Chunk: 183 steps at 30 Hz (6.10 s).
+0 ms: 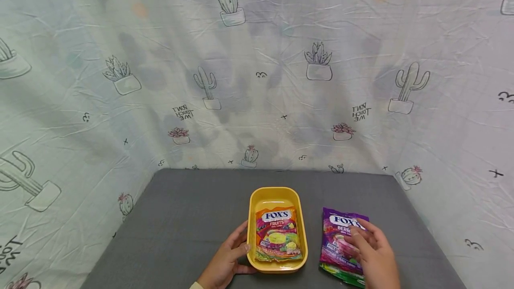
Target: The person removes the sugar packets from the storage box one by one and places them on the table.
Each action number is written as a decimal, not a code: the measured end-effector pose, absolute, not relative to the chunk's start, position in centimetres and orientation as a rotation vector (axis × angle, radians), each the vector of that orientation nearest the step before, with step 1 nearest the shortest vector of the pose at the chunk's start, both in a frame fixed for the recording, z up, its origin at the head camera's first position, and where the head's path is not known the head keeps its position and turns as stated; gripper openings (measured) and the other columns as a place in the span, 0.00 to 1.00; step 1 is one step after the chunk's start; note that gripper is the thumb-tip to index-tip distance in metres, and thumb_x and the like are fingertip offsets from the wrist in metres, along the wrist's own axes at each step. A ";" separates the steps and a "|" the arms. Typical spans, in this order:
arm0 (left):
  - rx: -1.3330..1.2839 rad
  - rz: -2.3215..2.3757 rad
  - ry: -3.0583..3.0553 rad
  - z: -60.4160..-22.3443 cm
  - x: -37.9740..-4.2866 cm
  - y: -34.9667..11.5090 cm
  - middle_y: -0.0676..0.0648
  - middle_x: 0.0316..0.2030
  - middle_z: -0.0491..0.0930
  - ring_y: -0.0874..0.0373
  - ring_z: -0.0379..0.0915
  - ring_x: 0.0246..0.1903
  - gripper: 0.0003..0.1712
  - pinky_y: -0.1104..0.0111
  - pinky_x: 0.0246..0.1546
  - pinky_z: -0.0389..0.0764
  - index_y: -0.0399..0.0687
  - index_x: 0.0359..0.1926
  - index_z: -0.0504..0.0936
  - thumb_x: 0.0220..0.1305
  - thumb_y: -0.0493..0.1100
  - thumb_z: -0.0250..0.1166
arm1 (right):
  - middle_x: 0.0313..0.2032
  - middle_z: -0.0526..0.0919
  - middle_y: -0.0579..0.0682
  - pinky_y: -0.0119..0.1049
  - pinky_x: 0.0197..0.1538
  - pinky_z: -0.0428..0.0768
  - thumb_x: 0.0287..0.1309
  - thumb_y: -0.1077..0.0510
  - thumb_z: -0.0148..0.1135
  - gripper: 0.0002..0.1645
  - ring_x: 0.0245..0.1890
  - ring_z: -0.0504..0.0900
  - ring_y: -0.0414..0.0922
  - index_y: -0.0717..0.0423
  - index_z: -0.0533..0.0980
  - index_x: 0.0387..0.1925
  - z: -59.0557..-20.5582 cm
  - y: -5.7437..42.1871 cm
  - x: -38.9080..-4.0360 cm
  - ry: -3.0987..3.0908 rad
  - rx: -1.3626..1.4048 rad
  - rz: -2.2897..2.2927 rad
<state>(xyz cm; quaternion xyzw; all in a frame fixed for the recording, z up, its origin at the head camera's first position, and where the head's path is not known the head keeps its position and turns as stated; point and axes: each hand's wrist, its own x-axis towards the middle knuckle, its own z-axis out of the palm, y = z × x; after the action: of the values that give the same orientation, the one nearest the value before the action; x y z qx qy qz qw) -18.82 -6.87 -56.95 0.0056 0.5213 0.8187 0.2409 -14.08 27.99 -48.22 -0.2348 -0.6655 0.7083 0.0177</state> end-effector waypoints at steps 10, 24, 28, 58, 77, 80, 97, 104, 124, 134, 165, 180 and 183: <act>0.033 2.240 1.410 -56.9 -18.8 -6.9 0.38 0.68 0.57 0.39 0.71 0.52 0.38 0.40 0.34 0.77 0.55 0.75 0.52 0.69 0.40 0.57 | 0.56 0.73 0.55 0.46 0.47 0.79 0.62 0.40 0.58 0.43 0.50 0.78 0.52 0.55 0.54 0.70 -47.1 25.8 -14.2 -2.124 -0.520 2.259; 0.023 2.232 1.422 -57.2 -19.0 -6.9 0.38 0.68 0.57 0.40 0.72 0.52 0.37 0.41 0.34 0.77 0.55 0.75 0.52 0.69 0.40 0.57 | 0.64 0.66 0.60 0.50 0.49 0.78 0.64 0.42 0.56 0.38 0.54 0.75 0.52 0.50 0.56 0.69 -46.0 23.1 -14.4 -2.191 -0.424 2.340; 0.006 2.225 1.427 -57.2 -19.0 -6.9 0.39 0.68 0.57 0.41 0.73 0.51 0.37 0.41 0.34 0.78 0.56 0.74 0.53 0.69 0.40 0.57 | 0.63 0.66 0.60 0.51 0.48 0.78 0.65 0.45 0.57 0.37 0.56 0.74 0.54 0.50 0.56 0.69 -45.7 22.3 -14.4 -2.181 -0.416 2.379; 0.015 2.223 1.429 -56.9 -18.9 -6.8 0.38 0.68 0.57 0.40 0.72 0.52 0.37 0.42 0.35 0.78 0.55 0.75 0.52 0.69 0.41 0.57 | 0.66 0.59 0.68 0.61 0.47 0.75 0.59 0.40 0.62 0.45 0.61 0.64 0.66 0.53 0.55 0.70 -47.5 18.0 -14.8 -2.466 -0.324 2.342; 0.012 2.227 1.429 -57.0 -18.8 -6.6 0.37 0.69 0.55 0.41 0.71 0.53 0.39 0.40 0.34 0.77 0.55 0.75 0.52 0.68 0.40 0.58 | 0.68 0.53 0.69 0.63 0.51 0.70 0.48 0.30 0.64 0.57 0.63 0.56 0.70 0.53 0.54 0.70 -47.5 16.3 -15.9 -2.561 -0.395 2.213; 0.011 2.228 1.428 -56.9 -18.8 -6.7 0.37 0.69 0.54 0.41 0.70 0.54 0.39 0.40 0.34 0.77 0.55 0.75 0.51 0.68 0.40 0.58 | 0.68 0.54 0.69 0.63 0.53 0.69 0.45 0.28 0.64 0.59 0.64 0.56 0.69 0.54 0.53 0.70 -47.7 16.1 -16.2 -2.576 -0.416 2.188; -0.007 2.228 1.441 -56.8 -18.9 -6.7 0.37 0.69 0.55 0.41 0.70 0.54 0.39 0.40 0.34 0.77 0.55 0.74 0.52 0.67 0.40 0.59 | 0.68 0.52 0.68 0.66 0.58 0.58 0.44 0.27 0.65 0.62 0.65 0.54 0.67 0.58 0.52 0.70 -48.4 14.9 -17.1 -2.585 -0.399 2.138; 0.002 2.228 1.440 -56.8 -18.9 -6.7 0.37 0.68 0.55 0.41 0.71 0.53 0.39 0.40 0.34 0.77 0.55 0.74 0.53 0.67 0.40 0.59 | 0.67 0.54 0.68 0.67 0.56 0.61 0.45 0.27 0.64 0.63 0.62 0.59 0.66 0.59 0.51 0.70 -48.7 14.9 -17.4 -2.633 -0.455 2.112; 0.025 2.243 1.447 -57.1 -18.9 -6.6 0.38 0.68 0.57 0.42 0.69 0.55 0.38 0.41 0.34 0.77 0.56 0.74 0.54 0.67 0.40 0.59 | 0.58 0.67 0.67 0.60 0.53 0.69 0.47 0.30 0.65 0.62 0.53 0.70 0.60 0.63 0.49 0.69 -49.3 14.2 -17.8 -2.675 -0.387 2.043; 0.061 2.250 1.453 -57.4 -18.9 -6.6 0.38 0.67 0.59 0.42 0.69 0.54 0.37 0.40 0.32 0.77 0.56 0.74 0.54 0.68 0.39 0.57 | 0.59 0.65 0.69 0.62 0.56 0.64 0.48 0.31 0.66 0.62 0.56 0.67 0.63 0.66 0.50 0.68 -50.2 14.1 -18.4 -2.686 -0.379 1.987; 0.062 2.244 1.455 -57.3 -18.9 -6.7 0.38 0.68 0.57 0.43 0.66 0.57 0.37 0.40 0.33 0.77 0.57 0.74 0.54 0.68 0.40 0.57 | 0.58 0.66 0.67 0.59 0.55 0.68 0.52 0.35 0.65 0.58 0.56 0.68 0.61 0.67 0.51 0.67 -51.5 14.2 -18.7 -2.598 -0.359 2.060; 0.013 2.223 1.443 -57.0 -18.9 -6.7 0.39 0.69 0.56 0.43 0.68 0.57 0.38 0.40 0.35 0.77 0.55 0.74 0.53 0.68 0.40 0.58 | 0.52 0.68 0.63 0.46 0.43 0.79 0.59 0.52 0.64 0.50 0.46 0.75 0.53 0.61 0.45 0.71 -51.7 15.0 -19.1 -2.570 -0.393 2.148; 0.009 2.218 1.445 -57.0 -18.9 -6.6 0.39 0.69 0.56 0.43 0.68 0.56 0.38 0.40 0.35 0.77 0.55 0.74 0.53 0.68 0.41 0.58 | 0.49 0.69 0.62 0.45 0.42 0.79 0.58 0.52 0.66 0.50 0.44 0.76 0.52 0.64 0.47 0.70 -51.7 14.9 -19.1 -2.586 -0.391 2.126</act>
<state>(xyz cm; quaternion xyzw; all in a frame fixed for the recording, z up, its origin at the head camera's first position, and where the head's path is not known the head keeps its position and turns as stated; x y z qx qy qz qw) -18.91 -6.63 -57.00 0.0032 0.5294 0.8124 0.2445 -19.06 14.94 -51.72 -0.1153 -0.7623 0.6265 -0.1143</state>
